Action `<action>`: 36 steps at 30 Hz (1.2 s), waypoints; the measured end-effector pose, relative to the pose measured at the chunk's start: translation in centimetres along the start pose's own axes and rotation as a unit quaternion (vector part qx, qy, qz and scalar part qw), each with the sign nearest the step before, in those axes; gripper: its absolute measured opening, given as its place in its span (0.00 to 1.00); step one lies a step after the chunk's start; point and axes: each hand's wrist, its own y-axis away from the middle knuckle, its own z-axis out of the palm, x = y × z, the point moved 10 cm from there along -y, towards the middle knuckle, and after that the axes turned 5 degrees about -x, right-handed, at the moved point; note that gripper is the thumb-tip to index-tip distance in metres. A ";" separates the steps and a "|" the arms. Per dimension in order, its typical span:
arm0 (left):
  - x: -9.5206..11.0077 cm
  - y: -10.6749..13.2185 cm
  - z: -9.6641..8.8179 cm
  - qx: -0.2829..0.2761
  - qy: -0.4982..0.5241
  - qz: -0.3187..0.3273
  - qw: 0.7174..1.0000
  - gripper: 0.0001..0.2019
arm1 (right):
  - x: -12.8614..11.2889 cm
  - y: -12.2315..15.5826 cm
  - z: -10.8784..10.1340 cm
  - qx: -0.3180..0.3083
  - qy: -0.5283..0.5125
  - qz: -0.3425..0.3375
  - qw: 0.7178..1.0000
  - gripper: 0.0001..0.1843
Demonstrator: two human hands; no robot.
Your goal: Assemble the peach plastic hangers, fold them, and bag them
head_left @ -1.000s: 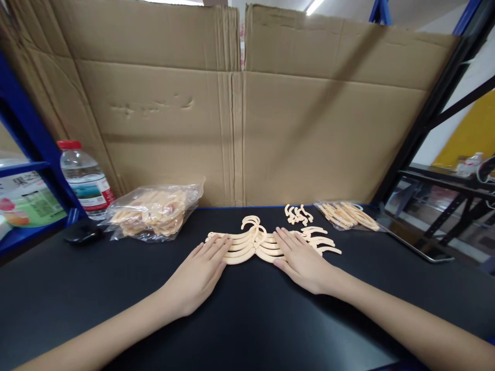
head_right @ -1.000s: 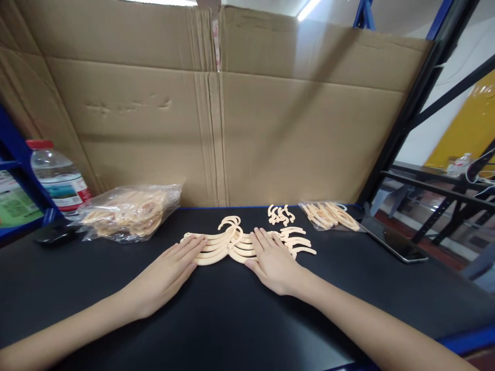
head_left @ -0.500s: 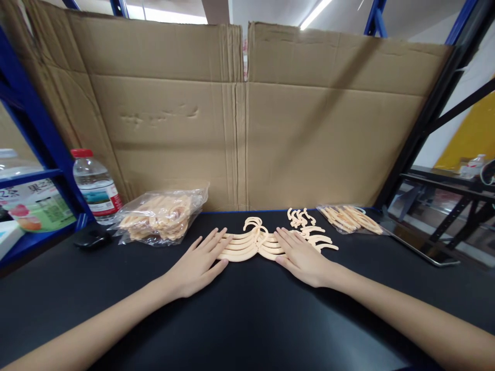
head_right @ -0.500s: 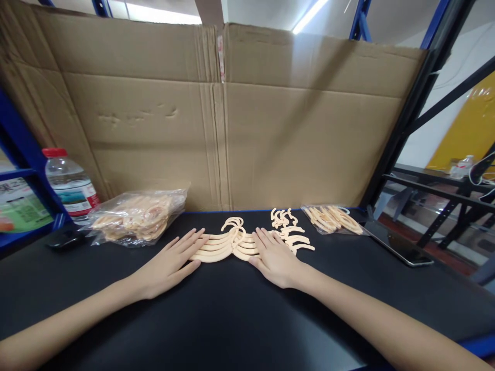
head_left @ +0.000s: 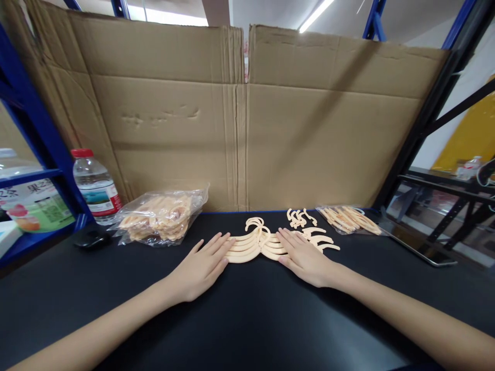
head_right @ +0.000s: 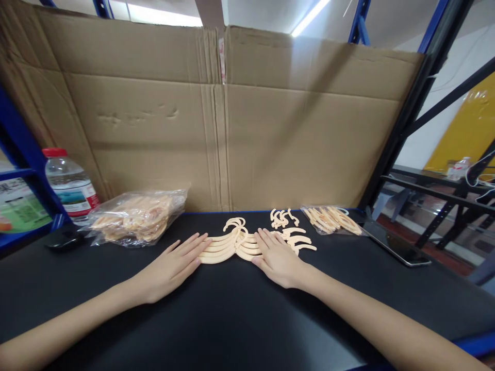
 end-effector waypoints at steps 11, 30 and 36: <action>-0.9 -0.4 0.1 -0.008 -0.011 -0.034 0.999 0.24 | 0.0 -1.2 0.0 -0.004 0.000 -0.007 1.000 0.38; 0.5 0.4 -1.8 0.121 0.029 0.008 0.992 0.22 | 8.5 -0.2 -5.9 0.233 -0.034 0.042 0.971 0.24; 7.1 2.7 -3.0 0.084 0.104 0.211 0.968 0.15 | 14.5 0.1 -5.5 0.178 0.000 0.070 0.982 0.19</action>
